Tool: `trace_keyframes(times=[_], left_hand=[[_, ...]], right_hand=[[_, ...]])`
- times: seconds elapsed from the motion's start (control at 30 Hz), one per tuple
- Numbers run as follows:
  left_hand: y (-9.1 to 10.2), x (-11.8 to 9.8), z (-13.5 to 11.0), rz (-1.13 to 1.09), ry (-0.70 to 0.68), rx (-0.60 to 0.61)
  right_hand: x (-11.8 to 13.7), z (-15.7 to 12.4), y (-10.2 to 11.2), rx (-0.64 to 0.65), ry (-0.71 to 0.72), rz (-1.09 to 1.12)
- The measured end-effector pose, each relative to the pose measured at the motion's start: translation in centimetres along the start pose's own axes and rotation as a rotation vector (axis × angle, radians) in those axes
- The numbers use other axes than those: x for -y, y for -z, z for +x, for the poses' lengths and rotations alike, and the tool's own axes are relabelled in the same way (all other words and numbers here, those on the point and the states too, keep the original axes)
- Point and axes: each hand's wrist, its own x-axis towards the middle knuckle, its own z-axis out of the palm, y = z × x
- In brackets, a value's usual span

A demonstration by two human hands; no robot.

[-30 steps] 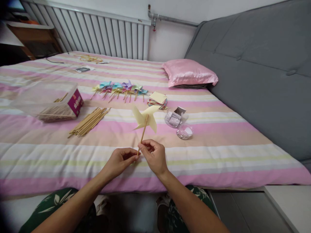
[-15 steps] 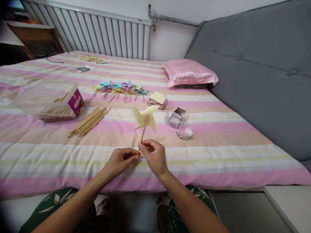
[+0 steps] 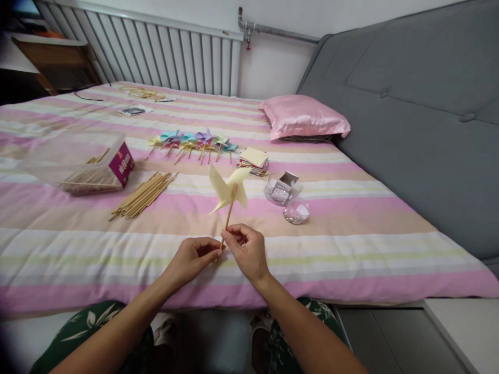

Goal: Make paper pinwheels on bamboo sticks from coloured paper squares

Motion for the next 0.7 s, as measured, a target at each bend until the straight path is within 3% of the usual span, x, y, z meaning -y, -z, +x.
trace_keyframes(times=[0.7], left_hand=[[-0.05,-0.11,-0.09,0.098,-0.007,-0.102]], right_hand=[[-0.17,-0.07,0.05,0.001,0.035,-0.036]])
